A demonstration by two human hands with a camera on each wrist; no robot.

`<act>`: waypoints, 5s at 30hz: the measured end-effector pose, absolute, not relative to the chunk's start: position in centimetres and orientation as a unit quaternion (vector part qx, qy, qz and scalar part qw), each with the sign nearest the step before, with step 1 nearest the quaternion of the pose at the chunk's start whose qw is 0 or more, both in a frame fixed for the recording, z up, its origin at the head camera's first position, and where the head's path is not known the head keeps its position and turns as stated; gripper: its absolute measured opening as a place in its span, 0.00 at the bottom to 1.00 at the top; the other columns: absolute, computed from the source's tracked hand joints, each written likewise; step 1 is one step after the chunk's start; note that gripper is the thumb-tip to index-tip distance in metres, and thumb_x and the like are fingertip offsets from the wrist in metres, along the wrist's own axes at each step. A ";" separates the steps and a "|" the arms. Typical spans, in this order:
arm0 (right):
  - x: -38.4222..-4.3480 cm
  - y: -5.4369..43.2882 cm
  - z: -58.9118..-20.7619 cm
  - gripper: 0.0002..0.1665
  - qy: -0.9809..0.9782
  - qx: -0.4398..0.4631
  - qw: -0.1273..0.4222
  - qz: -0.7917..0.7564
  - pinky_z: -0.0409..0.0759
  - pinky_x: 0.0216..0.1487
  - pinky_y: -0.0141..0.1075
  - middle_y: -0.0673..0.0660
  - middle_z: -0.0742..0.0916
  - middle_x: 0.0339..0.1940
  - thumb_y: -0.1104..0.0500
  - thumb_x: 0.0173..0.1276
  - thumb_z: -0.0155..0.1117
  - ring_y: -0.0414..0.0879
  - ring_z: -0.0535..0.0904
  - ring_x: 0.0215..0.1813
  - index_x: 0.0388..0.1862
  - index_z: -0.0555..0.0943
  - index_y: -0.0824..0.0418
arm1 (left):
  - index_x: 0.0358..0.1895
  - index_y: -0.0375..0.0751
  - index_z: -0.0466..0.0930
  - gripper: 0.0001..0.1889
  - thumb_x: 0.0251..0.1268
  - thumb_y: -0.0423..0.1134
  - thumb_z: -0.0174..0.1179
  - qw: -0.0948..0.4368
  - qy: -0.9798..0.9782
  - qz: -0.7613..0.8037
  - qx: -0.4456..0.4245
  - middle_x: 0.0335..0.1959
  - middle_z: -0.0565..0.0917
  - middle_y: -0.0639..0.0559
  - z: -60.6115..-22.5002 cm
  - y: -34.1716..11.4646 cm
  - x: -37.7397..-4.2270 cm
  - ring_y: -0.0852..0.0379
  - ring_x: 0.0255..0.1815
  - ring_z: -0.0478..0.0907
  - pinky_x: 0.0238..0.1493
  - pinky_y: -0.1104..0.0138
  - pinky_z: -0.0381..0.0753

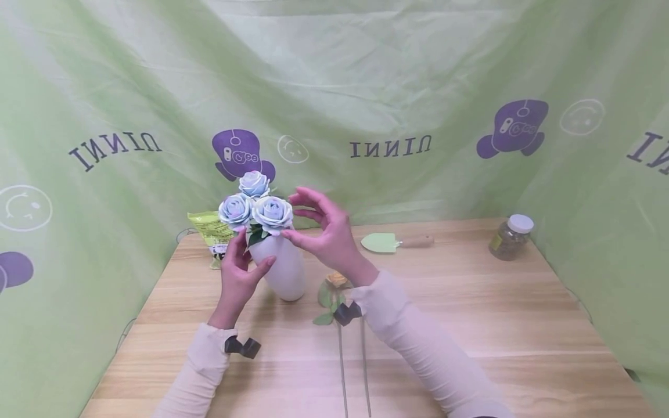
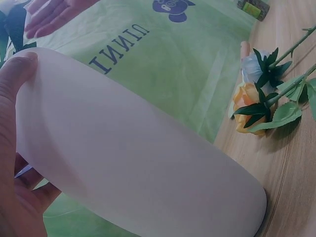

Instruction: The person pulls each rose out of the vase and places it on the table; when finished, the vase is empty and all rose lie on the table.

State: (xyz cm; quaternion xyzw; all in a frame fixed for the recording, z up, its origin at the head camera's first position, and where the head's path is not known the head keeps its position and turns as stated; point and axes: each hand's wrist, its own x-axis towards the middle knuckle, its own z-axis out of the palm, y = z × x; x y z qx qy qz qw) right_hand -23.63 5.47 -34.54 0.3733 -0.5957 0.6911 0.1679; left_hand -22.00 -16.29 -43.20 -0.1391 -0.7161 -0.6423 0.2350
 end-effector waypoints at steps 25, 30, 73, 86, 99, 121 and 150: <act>-24.3 2.8 -35.7 0.34 -0.708 0.305 0.191 0.608 0.84 0.63 0.41 0.65 0.85 0.59 0.70 0.55 0.75 0.56 0.83 0.58 0.62 0.76 0.68 | 0.67 0.27 0.66 0.38 0.48 0.20 0.71 0.226 -0.715 -0.648 -0.131 0.59 0.75 0.55 -40.9 -15.4 -20.4 0.61 0.61 0.76 0.67 0.72 0.78; -24.0 2.5 -35.6 0.30 -0.712 0.279 0.203 0.612 0.85 0.62 0.44 0.66 0.86 0.56 0.70 0.55 0.75 0.57 0.84 0.56 0.58 0.78 0.70 | 0.66 0.25 0.66 0.38 0.48 0.20 0.71 0.229 -0.711 -0.652 -0.133 0.58 0.75 0.57 -40.9 -15.4 -20.4 0.51 0.62 0.75 0.66 0.74 0.78; -23.2 2.4 -34.4 0.26 -0.561 0.228 0.215 0.767 0.86 0.56 0.29 0.80 0.82 0.53 0.78 0.56 0.62 0.35 0.85 0.51 0.56 0.73 0.80 | 0.67 0.37 0.68 0.40 0.47 0.24 0.75 0.236 -0.715 -0.642 -0.146 0.62 0.75 0.56 -43.8 -16.4 -22.3 0.53 0.66 0.74 0.70 0.70 0.76; -23.3 2.7 -33.8 0.25 -0.528 0.211 0.259 0.781 0.85 0.59 0.32 0.73 0.85 0.52 0.80 0.55 0.64 0.37 0.86 0.51 0.54 0.72 0.82 | 0.67 0.37 0.68 0.39 0.48 0.25 0.75 0.234 -0.716 -0.642 -0.141 0.62 0.75 0.57 -43.6 -16.4 -22.3 0.54 0.67 0.73 0.71 0.67 0.76; -22.9 3.0 -33.2 0.25 -0.496 0.203 0.280 0.797 0.85 0.58 0.31 0.52 0.88 0.49 0.80 0.55 0.65 0.40 0.85 0.52 0.54 0.73 0.80 | 0.69 0.36 0.67 0.42 0.47 0.25 0.75 0.233 -0.719 -0.640 -0.138 0.64 0.75 0.46 -43.6 -16.4 -22.1 0.54 0.66 0.73 0.69 0.71 0.77; -22.5 3.7 -32.6 0.25 -0.475 0.202 0.306 0.800 0.86 0.56 0.30 0.46 0.89 0.47 0.80 0.55 0.65 0.39 0.86 0.49 0.54 0.76 0.73 | 0.70 0.35 0.66 0.43 0.46 0.22 0.74 0.240 -0.706 -0.649 -0.151 0.63 0.75 0.47 -43.6 -16.4 -22.2 0.54 0.64 0.75 0.68 0.72 0.78; -22.2 4.4 -31.5 0.26 -0.449 0.205 0.341 0.800 0.86 0.55 0.30 0.47 0.89 0.46 0.81 0.54 0.65 0.40 0.86 0.50 0.51 0.79 0.65 | 0.70 0.35 0.67 0.42 0.48 0.23 0.73 0.247 -0.707 -0.643 -0.159 0.65 0.75 0.43 -43.6 -16.4 -22.3 0.54 0.63 0.75 0.67 0.72 0.78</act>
